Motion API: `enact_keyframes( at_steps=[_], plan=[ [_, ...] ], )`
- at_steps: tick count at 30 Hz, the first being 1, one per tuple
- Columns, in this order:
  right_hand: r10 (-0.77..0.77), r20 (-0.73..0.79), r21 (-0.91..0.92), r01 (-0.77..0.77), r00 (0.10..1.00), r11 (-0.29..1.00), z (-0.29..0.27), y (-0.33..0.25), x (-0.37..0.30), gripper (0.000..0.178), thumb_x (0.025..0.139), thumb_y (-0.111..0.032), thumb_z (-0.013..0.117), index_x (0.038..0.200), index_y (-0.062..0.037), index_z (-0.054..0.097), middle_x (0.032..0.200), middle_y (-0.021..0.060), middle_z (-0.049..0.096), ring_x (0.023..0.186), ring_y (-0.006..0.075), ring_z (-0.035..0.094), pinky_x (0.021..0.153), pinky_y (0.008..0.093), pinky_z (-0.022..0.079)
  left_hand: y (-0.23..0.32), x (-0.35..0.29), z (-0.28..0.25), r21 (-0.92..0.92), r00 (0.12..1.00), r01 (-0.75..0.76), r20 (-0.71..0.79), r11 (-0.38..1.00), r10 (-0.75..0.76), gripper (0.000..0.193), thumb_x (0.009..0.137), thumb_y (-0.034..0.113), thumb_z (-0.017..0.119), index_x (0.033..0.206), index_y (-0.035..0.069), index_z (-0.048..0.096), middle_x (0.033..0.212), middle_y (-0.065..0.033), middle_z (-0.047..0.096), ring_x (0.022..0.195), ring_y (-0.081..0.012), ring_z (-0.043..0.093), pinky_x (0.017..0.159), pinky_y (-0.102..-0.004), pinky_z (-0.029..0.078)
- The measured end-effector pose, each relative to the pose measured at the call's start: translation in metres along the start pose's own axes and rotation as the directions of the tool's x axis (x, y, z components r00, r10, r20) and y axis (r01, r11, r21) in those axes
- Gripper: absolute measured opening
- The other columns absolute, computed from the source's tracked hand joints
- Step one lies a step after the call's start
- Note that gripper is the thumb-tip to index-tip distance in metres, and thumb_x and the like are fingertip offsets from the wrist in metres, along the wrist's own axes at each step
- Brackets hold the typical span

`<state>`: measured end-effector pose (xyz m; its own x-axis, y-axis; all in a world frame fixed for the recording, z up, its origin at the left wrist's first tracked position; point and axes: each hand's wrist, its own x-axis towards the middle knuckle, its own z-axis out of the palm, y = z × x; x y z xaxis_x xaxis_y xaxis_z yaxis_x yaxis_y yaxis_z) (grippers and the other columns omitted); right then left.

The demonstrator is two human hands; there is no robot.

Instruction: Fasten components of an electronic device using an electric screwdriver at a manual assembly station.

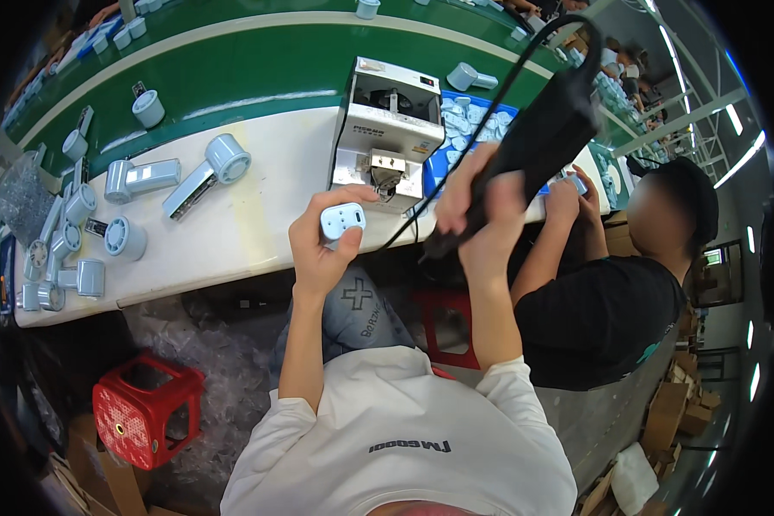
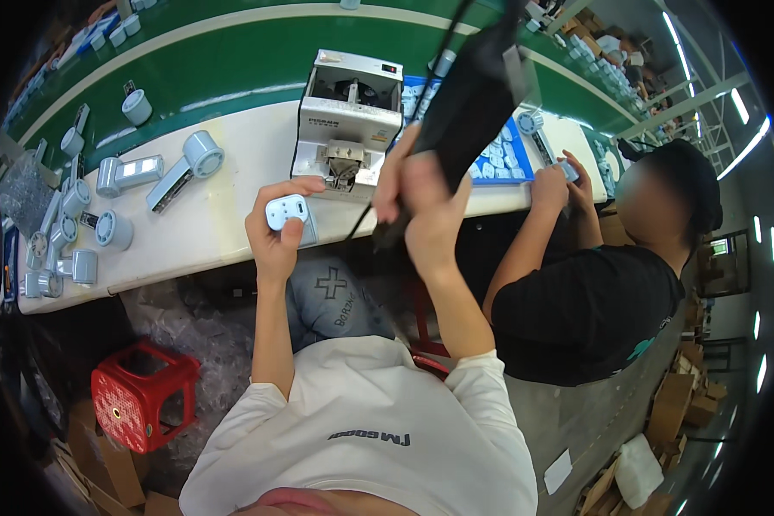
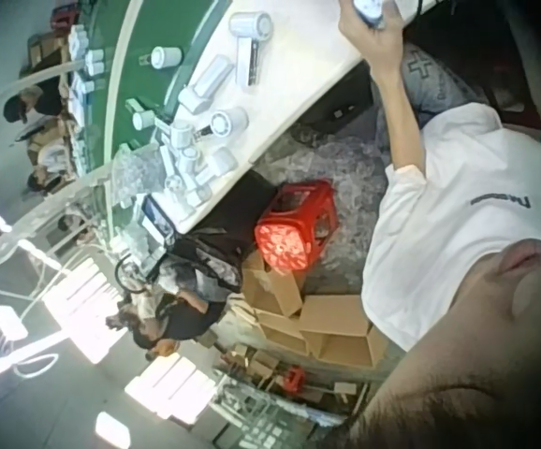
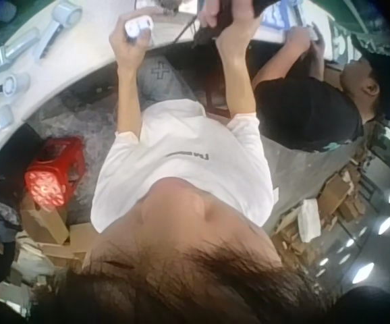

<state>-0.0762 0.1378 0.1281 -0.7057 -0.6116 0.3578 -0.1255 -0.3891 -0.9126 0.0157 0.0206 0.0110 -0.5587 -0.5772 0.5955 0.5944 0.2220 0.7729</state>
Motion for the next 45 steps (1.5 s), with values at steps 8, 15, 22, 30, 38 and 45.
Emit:
enact_keyframes(
  at_steps=[8,15,22,30,38,45],
  plan=[
    [-0.281,0.002,0.216,0.274,0.96,0.937,0.007,0.041,0.07,0.071,0.086,-0.071,0.034,0.087,-0.0011,0.045,0.058,0.005,0.046,0.042,0.0106,0.042,0.04,0.0247,0.037,-0.009,0.005,-0.001,-0.237,1.0,0.0,-0.018,0.971,-0.005,0.041,0.086,0.032,0.065,0.11,0.003,0.048,0.091,-0.0122,0.061,0.074,-0.0143,0.056,0.067,-0.0243,0.045],
    [-0.295,0.035,-0.11,0.297,0.955,0.949,0.018,0.06,0.075,0.078,0.08,-0.08,0.026,0.083,-0.0038,0.041,0.056,0.0044,0.043,0.041,0.0105,0.038,0.04,0.0255,0.036,-0.011,0.004,-0.004,-0.245,0.999,0.038,0.018,0.969,-0.035,0.045,0.085,0.039,0.065,0.107,0.004,0.048,0.089,-0.0115,0.06,0.073,-0.0135,0.054,0.065,-0.0239,0.044],
    [-0.263,0.054,-0.099,0.267,0.963,0.959,0.013,0.063,0.08,0.076,0.083,-0.077,0.025,0.085,-0.0027,0.042,0.056,0.0045,0.043,0.041,0.0103,0.039,0.04,0.0251,0.036,-0.013,0.006,-0.004,-0.235,0.999,0.049,0.018,0.971,-0.046,0.046,0.085,0.04,0.065,0.107,0.004,0.048,0.088,-0.0103,0.06,0.073,-0.0129,0.054,0.065,-0.0234,0.044],
    [-0.09,0.077,0.075,0.085,0.993,0.994,0.028,0.034,0.057,0.077,0.081,-0.079,0.025,0.09,-0.005,0.044,0.057,0.0032,0.041,0.04,0.0105,0.036,0.039,0.0257,0.035,-0.014,0.006,-0.005,-0.234,0.998,0.068,0.009,0.97,-0.068,0.042,0.085,0.037,0.066,0.107,0.005,0.049,0.087,-0.008,0.061,0.074,-0.0113,0.055,0.066,-0.0232,0.044],
    [-0.164,0.192,0.144,0.137,0.968,0.98,0.089,-0.045,0.065,0.088,0.069,-0.088,0.029,0.084,-0.0024,0.044,0.053,0.0026,0.044,0.04,0.0083,0.04,0.039,0.0196,0.032,-0.014,0.004,-0.008,-0.217,0.994,0.112,0.038,0.97,-0.106,0.032,0.086,0.024,0.064,0.107,0.005,0.05,0.089,-0.0075,0.061,0.078,-0.0111,0.055,0.071,-0.0234,0.044],
    [0.012,0.219,0.133,-0.043,0.976,0.99,0.102,-0.037,0.062,0.089,0.067,-0.09,0.029,0.082,-0.0033,0.042,0.053,0.0032,0.043,0.04,0.0085,0.038,0.038,0.0198,0.031,-0.016,-0.001,-0.01,-0.248,0.986,0.168,0.046,0.954,-0.161,0.033,0.085,0.019,0.066,0.109,0.004,0.048,0.094,-0.0081,0.062,0.082,-0.0119,0.055,0.074,-0.0239,0.044]
  ],
)
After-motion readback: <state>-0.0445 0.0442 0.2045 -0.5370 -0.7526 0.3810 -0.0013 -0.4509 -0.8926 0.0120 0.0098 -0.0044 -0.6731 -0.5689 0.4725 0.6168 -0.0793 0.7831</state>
